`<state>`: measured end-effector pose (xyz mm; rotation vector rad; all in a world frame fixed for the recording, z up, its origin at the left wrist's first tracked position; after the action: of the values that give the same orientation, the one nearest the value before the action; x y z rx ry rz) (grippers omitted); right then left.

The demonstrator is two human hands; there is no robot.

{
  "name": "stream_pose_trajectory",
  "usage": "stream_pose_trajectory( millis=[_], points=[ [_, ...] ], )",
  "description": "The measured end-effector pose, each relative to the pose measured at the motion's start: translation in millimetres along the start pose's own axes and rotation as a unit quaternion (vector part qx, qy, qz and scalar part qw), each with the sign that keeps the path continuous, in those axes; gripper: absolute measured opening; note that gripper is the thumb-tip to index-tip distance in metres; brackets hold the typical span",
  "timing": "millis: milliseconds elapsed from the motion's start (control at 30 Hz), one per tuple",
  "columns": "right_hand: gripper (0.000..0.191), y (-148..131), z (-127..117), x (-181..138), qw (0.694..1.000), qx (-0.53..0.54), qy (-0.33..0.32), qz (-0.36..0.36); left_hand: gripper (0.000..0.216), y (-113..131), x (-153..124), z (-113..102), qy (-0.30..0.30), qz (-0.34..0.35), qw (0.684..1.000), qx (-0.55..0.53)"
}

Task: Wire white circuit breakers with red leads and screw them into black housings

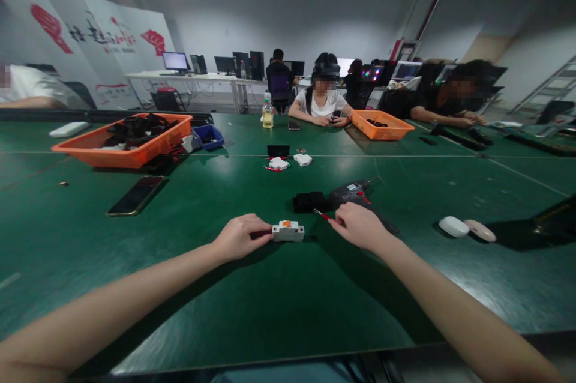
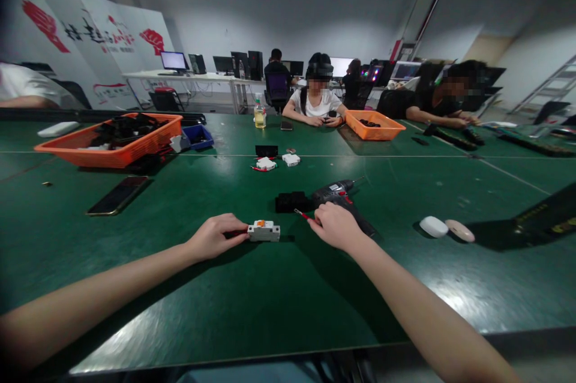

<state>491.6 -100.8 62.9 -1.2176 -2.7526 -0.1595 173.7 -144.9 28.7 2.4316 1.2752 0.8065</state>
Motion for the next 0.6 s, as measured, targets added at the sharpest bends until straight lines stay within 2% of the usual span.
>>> stream_pose_trajectory(
  millis=[100, 200, 267, 467, 600],
  points=[
    [0.03, 4.6, 2.8, -0.4, 0.999, -0.012, 0.008, 0.037, 0.024, -0.4, 0.0, -0.5, -0.001, 0.003, 1.0, 0.004],
    [0.014, 0.5, 5.4, 2.5, 0.998, -0.011, 0.046, 0.051, 0.023, -1.3, -0.4, -0.5, 0.002, 0.006, 1.0, 0.007],
    [0.012, -4.3, 7.6, 4.8, 0.996, -0.006, 0.074, 0.046, 0.023, -1.8, -0.6, -0.2, 0.001, 0.004, 1.0, 0.007],
    [0.04, -10.3, 19.5, 6.7, 0.993, 0.057, 0.103, -0.012, 0.024, -1.3, 0.0, 0.4, -0.004, -0.005, 1.0, -0.004],
    [0.062, -4.2, 28.5, 5.8, 0.989, 0.111, 0.096, -0.011, 0.024, 0.6, 0.0, 0.0, -0.003, 0.005, 1.0, 0.0]
  ],
)
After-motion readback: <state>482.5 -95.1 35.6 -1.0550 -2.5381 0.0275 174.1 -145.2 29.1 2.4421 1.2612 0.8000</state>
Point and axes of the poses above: each hand's wrist, its own x-axis towards the middle knuckle, its own z-axis out of the palm, y = z × x, the point moved 2 cm from there along x, towards the middle knuckle, and after that the axes turned 7 degrees about -z, right-handed, at the moved point
